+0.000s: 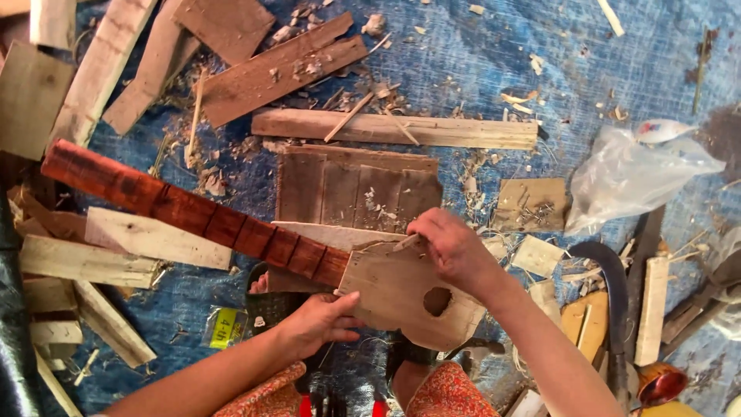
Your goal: Fitting and hammering a wooden neck into the body of a handcrafted stringed instrument to ensure a secure assembly.
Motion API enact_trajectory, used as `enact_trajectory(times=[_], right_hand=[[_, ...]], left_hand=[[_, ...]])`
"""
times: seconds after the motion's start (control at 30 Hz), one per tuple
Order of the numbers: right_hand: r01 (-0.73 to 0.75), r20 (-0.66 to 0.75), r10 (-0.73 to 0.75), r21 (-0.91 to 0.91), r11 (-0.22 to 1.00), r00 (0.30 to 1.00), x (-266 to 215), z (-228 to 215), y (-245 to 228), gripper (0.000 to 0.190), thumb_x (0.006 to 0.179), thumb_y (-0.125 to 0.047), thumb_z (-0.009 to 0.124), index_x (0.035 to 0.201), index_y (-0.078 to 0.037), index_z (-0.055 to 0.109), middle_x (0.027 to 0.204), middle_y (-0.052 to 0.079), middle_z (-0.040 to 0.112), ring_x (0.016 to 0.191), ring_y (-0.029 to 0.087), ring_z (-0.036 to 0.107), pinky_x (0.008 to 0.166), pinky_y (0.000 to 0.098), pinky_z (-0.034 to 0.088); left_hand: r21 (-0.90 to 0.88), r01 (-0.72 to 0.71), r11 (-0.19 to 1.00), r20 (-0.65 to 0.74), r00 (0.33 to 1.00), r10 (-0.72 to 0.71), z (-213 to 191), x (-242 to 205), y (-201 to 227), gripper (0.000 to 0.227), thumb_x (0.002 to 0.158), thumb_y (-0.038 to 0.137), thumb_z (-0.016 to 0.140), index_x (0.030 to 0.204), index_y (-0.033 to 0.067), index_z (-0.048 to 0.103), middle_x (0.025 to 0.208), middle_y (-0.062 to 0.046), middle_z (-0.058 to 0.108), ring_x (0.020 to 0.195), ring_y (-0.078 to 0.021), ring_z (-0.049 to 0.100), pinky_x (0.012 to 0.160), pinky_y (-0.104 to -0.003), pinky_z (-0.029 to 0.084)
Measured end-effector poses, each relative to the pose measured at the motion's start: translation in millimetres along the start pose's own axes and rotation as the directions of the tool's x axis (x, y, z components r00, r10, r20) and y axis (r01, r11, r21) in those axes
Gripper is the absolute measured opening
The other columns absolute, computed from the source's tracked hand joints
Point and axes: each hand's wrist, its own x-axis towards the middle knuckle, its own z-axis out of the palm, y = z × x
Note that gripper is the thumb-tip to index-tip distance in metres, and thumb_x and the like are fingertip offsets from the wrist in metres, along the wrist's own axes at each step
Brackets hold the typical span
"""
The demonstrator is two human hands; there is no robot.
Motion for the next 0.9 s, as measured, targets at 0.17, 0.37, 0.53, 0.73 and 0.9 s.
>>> enact_trajectory(times=[0.17, 0.37, 0.53, 0.73, 0.9], right_hand=[[-0.150, 0.037, 0.147, 0.065, 0.987, 0.988, -2.5, 10.6, -6.2, 0.033, 0.090, -0.001, 0.063, 0.120, -0.012, 0.062, 0.099, 0.001, 0.067, 0.072, 0.017, 0.062, 0.064, 0.0303, 0.050], [-0.269, 0.125, 0.249, 0.179, 0.946, 0.960, 1.3, 7.6, -8.6, 0.037, 0.085, 0.003, 0.063, 0.118, -0.014, 0.066, 0.095, -0.003, 0.071, 0.071, 0.014, 0.064, 0.064, 0.0265, 0.051], [-0.252, 0.201, 0.209, 0.216, 0.944, 0.957, 7.2, 1.8, -20.7, 0.034, 0.087, 0.000, 0.064, 0.118, -0.015, 0.068, 0.097, -0.002, 0.074, 0.069, 0.012, 0.066, 0.063, 0.0236, 0.054], [-0.064, 0.143, 0.049, 0.103, 0.993, 0.989, -14.8, -1.9, -22.4, 0.027, 0.088, -0.005, 0.069, 0.109, -0.018, 0.060, 0.095, -0.001, 0.069, 0.072, 0.013, 0.065, 0.068, 0.0220, 0.063], [-0.066, 0.052, 0.065, 0.016, 0.998, 0.997, -38.7, 1.8, -38.5, 0.020, 0.085, -0.004, 0.066, 0.098, -0.016, 0.056, 0.088, -0.002, 0.066, 0.071, 0.012, 0.063, 0.061, 0.0212, 0.057]], left_hand=[[0.284, -0.138, 0.949, -0.069, 0.984, 0.164, 15.0, -29.9, 11.3, 0.039, 0.095, 0.022, 0.066, 0.110, -0.0138, 0.071, 0.091, -0.023, 0.074, 0.083, -0.0262, 0.075, 0.065, -0.033, 0.061], [0.531, -0.298, 0.793, -0.034, 0.928, 0.371, -14.2, -21.8, -4.0, 0.028, 0.088, 0.022, 0.077, 0.104, -0.0016, 0.078, 0.083, -0.009, 0.081, 0.067, -0.0127, 0.074, 0.062, -0.024, 0.066], [0.772, -0.432, 0.467, 0.042, 0.767, 0.640, -16.2, -21.6, -0.7, 0.023, 0.083, 0.026, 0.082, 0.077, 0.0041, 0.078, 0.053, -0.001, 0.066, 0.044, -0.0122, 0.050, 0.045, -0.029, 0.045], [0.586, -0.761, 0.277, 0.316, 0.529, 0.787, -12.1, -27.1, 3.1, 0.019, 0.083, 0.006, 0.076, 0.103, 0.0063, 0.077, 0.082, -0.001, 0.077, 0.061, -0.0134, 0.063, 0.057, -0.029, 0.052], [0.643, -0.722, 0.255, 0.303, 0.545, 0.782, -16.3, -22.3, -1.2, 0.019, 0.082, 0.009, 0.080, 0.100, 0.0097, 0.081, 0.063, 0.001, 0.072, 0.044, -0.0111, 0.053, 0.043, -0.028, 0.043]])
